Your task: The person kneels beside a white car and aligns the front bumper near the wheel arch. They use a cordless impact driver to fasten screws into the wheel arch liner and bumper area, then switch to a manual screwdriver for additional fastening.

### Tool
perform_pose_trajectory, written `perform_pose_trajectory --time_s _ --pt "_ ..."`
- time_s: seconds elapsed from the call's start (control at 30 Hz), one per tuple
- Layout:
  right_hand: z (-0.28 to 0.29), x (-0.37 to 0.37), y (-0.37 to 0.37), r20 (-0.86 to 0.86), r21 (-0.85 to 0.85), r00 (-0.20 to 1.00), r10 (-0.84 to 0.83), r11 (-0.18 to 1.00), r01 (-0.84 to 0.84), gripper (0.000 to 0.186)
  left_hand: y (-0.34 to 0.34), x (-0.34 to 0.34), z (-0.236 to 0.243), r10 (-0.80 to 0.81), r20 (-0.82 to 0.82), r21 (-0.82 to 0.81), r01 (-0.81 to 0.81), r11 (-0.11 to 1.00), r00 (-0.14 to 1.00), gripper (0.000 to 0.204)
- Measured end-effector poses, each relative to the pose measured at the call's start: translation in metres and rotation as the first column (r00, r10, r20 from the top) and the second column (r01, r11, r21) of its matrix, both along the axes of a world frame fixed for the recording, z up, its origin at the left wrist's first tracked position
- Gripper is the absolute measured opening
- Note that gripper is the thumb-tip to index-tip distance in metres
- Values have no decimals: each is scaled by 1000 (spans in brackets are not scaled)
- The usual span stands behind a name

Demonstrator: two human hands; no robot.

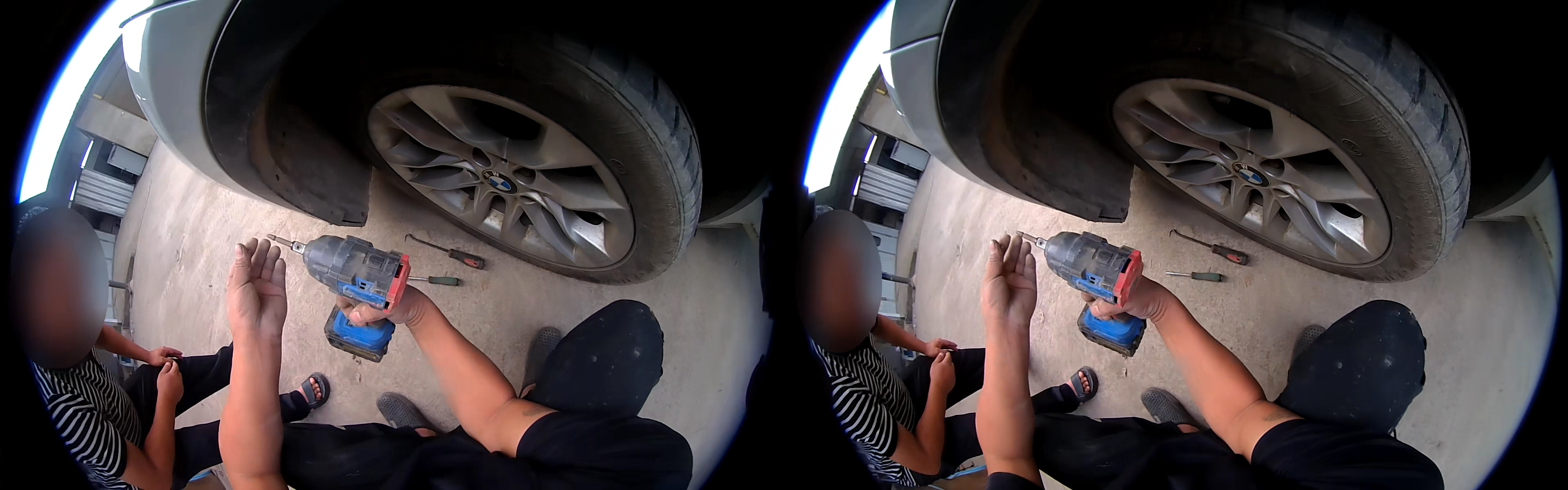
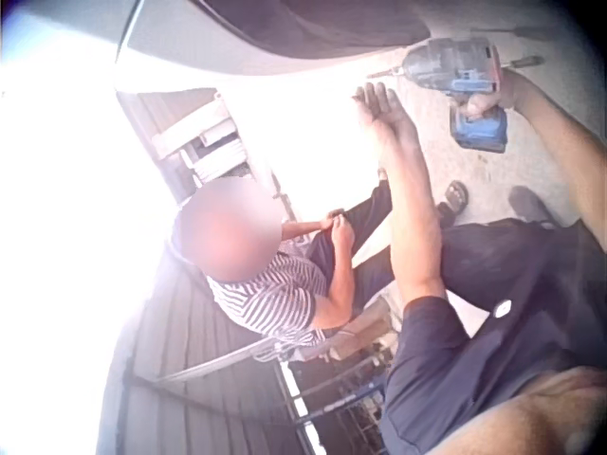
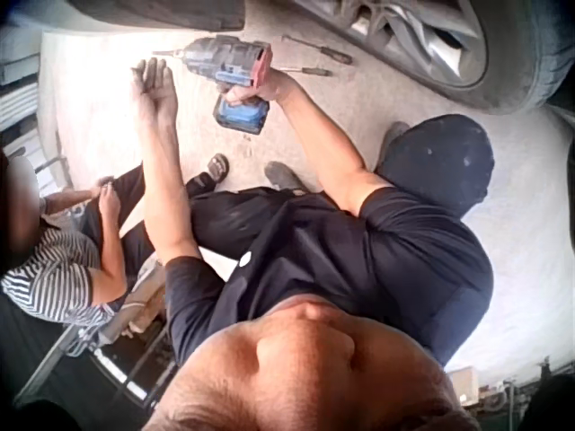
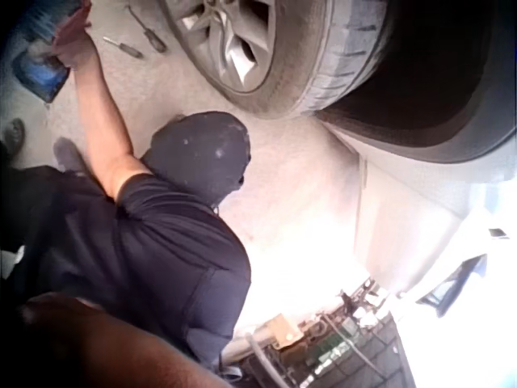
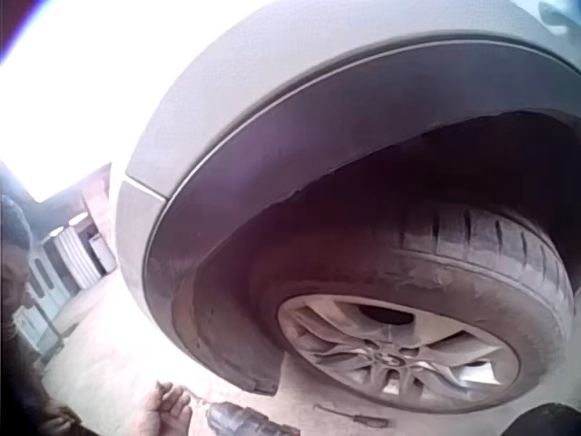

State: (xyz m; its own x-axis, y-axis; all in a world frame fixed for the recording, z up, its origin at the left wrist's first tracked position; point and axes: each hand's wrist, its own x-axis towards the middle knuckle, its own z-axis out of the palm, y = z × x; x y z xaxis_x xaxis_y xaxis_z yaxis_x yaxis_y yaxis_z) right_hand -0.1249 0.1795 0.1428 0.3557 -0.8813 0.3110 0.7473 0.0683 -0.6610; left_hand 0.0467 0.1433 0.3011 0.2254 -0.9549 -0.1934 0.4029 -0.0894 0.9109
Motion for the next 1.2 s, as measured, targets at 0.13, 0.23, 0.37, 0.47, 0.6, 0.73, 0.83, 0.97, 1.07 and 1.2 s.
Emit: perform_pose_trajectory --time_s 0.13,0.23,0.37,0.47,0.6,0.73,0.83,0.97,1.07,1.2 --pt "0 15 8 217 63 958 189 976 -207 39 7 -6 1 -34 -142 -47 28 998 989 33" --pt "7 15 10 373 61 884 281 944 -325 38 15 -1 -7 -114 -127 -69 106 992 985 41" --pt "9 -3 6 256 39 941 221 970 -239 38 7 -11 -6 -178 -123 -112 165 980 976 31" --pt "-10 -8 0 43 -79 998 48 996 -45 37 4 -27 -11 -260 -163 -142 238 961 952 29" --pt "-19 -18 -3 42 -50 997 70 996 -68 39 2 -34 -21 -303 -258 -157 270 950 917 30" --pt "-9 -24 2 123 24 988 95 995 -99 37 1 -27 -27 -305 -309 -146 272 951 901 32" --pt "-7 -23 5 155 41 983 94 994 -102 36 4 -28 -26 -272 -253 -128 247 961 928 32" --pt "-3 -22 7 178 70 975 131 987 -146 36 7 -24 -26 -243 -195 -129 220 967 950 32" --pt "-7 -23 6 107 38 988 115 992 -120 37 6 -24 -27 -222 -166 -127 202 971 961 32" --pt "-17 -20 0 6 -98 999 -37 994 38 42 3 -32 -26 -286 -146 -154 263 952 947 28"
